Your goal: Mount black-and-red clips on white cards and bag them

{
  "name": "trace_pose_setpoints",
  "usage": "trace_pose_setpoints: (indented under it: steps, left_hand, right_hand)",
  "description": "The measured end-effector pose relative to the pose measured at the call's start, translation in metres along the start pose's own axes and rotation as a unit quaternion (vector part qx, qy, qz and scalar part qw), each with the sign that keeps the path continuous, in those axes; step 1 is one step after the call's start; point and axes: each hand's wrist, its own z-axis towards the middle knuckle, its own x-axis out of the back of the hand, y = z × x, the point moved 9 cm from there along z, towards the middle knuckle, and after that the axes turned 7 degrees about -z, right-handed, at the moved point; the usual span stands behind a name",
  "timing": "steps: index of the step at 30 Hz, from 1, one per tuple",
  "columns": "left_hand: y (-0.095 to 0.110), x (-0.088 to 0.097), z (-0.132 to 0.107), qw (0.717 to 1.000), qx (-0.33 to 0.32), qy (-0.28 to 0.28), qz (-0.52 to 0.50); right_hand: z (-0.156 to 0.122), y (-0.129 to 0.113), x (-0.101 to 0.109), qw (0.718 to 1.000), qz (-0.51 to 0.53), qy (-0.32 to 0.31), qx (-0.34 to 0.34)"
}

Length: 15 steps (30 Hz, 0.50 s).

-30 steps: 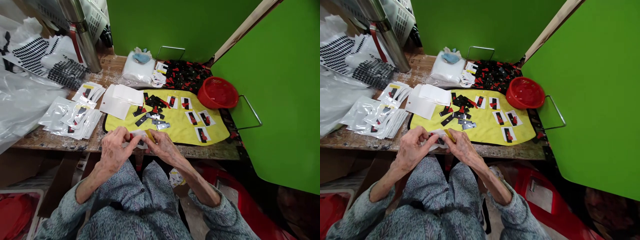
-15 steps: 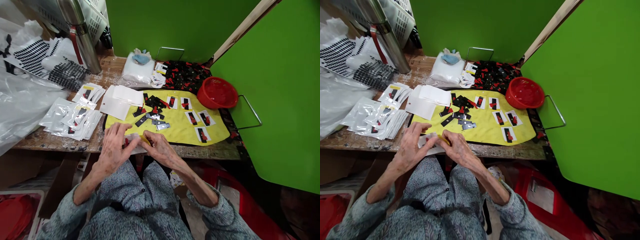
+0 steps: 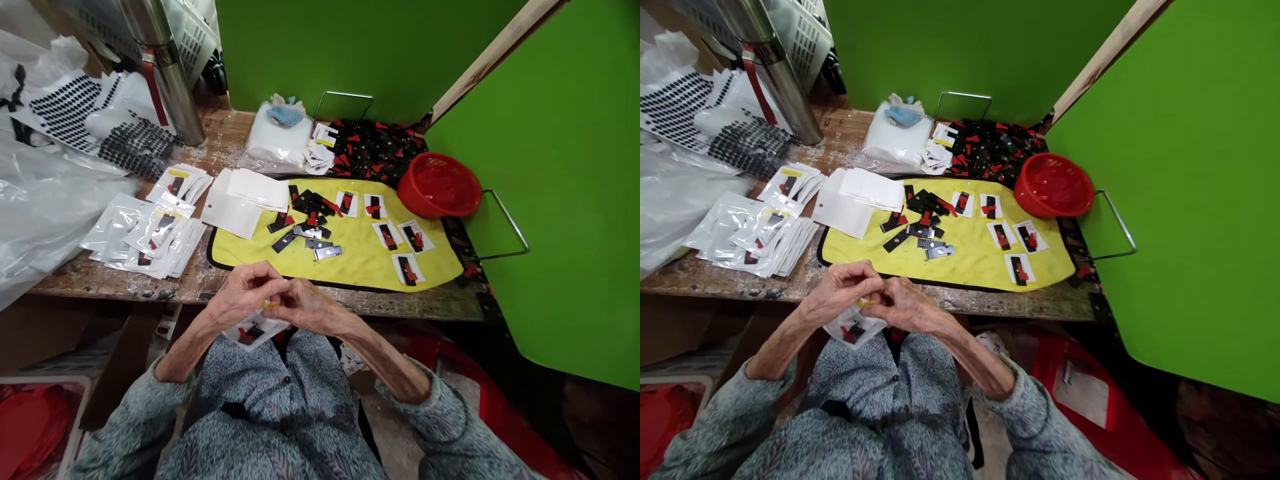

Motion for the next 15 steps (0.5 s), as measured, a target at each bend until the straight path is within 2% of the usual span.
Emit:
trace_pose_setpoints:
  steps: [3,6,11,15]
  left_hand:
    - [-0.01,0.015,-0.008,0.997,0.034,0.051,-0.038]
    - [-0.016,0.018,-0.015,0.996,0.051,0.047,-0.048]
    - [-0.014,0.007,-0.013,0.998,0.041,0.034,-0.043]
    - [-0.007,-0.002,-0.011,1.0,0.0,0.0,-0.023]
  right_hand:
    - [0.0,0.003,0.002,0.998,0.05,0.041,0.003]
    - [-0.003,0.005,0.011,0.996,0.054,0.071,0.013]
    - [-0.005,0.005,0.001,0.994,0.104,-0.035,0.019]
    - [-0.003,0.007,-0.005,0.996,0.078,-0.041,0.02]
